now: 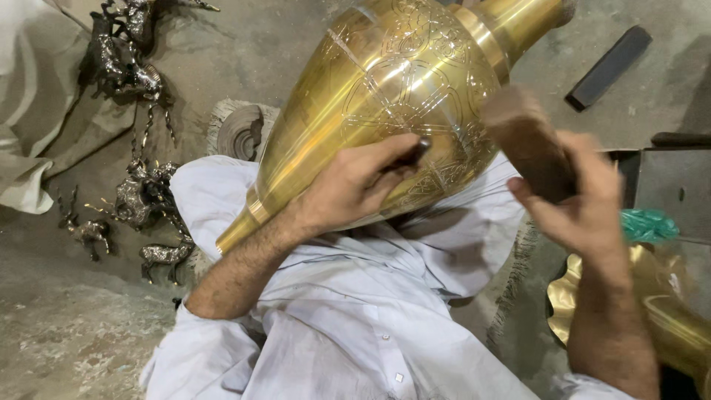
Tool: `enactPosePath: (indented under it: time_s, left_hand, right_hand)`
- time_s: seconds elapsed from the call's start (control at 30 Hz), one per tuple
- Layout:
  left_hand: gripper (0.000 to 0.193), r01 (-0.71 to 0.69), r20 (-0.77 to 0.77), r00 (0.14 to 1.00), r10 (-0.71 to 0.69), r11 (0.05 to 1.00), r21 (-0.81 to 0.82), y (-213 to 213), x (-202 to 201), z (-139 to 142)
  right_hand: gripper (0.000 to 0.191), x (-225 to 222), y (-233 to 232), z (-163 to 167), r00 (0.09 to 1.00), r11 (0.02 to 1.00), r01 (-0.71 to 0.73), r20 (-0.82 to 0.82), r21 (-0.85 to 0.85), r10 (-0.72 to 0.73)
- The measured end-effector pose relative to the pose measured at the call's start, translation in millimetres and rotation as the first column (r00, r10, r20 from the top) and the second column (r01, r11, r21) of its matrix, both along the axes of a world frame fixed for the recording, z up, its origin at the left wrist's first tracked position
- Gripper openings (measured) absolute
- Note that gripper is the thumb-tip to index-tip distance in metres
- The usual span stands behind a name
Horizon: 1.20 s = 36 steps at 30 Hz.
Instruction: The person sits cross-legged on the floor holding a large brass vase on their lap and engraves decorative patterns into its surface. They hold a small chisel against the metal with one hand and strike it with a wooden mallet in the other, repositioning the chisel repeatedly to work different parts of the design.
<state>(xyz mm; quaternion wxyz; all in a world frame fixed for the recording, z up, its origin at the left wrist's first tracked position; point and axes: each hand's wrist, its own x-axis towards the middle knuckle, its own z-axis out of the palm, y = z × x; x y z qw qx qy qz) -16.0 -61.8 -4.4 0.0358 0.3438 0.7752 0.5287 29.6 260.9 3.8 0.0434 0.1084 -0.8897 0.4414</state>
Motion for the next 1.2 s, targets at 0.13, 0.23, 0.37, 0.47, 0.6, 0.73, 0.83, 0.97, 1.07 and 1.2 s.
enactPosePath:
  time_s: [0.13, 0.23, 0.37, 0.47, 0.6, 0.73, 0.83, 0.97, 1.07, 1.2]
  left_hand:
    - [0.036, 0.09, -0.026, 0.995, -0.091, 0.994, -0.061, 9, -9, 12]
    - [0.037, 0.168, -0.007, 0.985, -0.17, 0.982, -0.089, 9, -14, 17]
    - [0.038, 0.215, -0.031, 0.975, -0.219, 0.971, -0.107, 11, -19, 15]
    - [0.038, 0.251, -0.045, 0.965, -0.26, 0.958, -0.141, 11, -22, 12]
    - [0.039, 0.303, -0.048, 0.945, -0.325, 0.92, -0.249, 15, -32, 10]
    - [0.041, 0.39, -0.057, 0.903, -0.426, 0.867, -0.309, 24, -41, 17]
    - [0.057, 0.457, -0.065, 0.845, -0.531, 0.779, -0.429, 32, -51, 24]
    - [0.042, 0.48, 0.036, 0.809, -0.587, 0.624, -0.616, 45, -59, 28]
    - [0.045, 0.502, -0.015, 0.772, -0.636, 0.623, -0.599, 49, -65, 28]
    - [0.046, 0.523, 0.004, 0.767, -0.642, 0.62, -0.585, 49, -71, 28]
  right_hand:
    - [0.048, 24, -2, -52, 0.943, 0.977, 0.174, 0.265, 0.126, -0.202]
    - [0.037, 30, 13, -54, 0.953, 0.95, 0.246, 0.133, 0.194, -0.274]
    - [0.034, 28, 19, -26, 0.964, 0.895, 0.262, -0.061, 0.361, -0.258]
    - [0.039, 30, 13, -6, 0.967, 0.939, 0.248, -0.113, 0.239, -0.227]
    - [0.037, 46, 16, -2, 0.937, 0.881, 0.23, -0.34, 0.413, -0.085]
    - [0.027, 59, 10, -47, 0.961, 0.968, 0.224, -0.141, -0.111, -0.238]
    - [0.037, 69, 4, -77, 0.917, 0.942, 0.332, -0.252, 0.047, -0.31]
    - [0.036, 83, -10, -95, 0.895, 0.884, 0.416, -0.075, -0.215, -0.439]
    - [0.04, 88, -14, -98, 0.882, 0.878, 0.472, -0.025, 0.077, -0.471]
    - [0.037, 88, -25, -109, 0.887, 0.887, 0.459, 0.027, 0.05, -0.461]
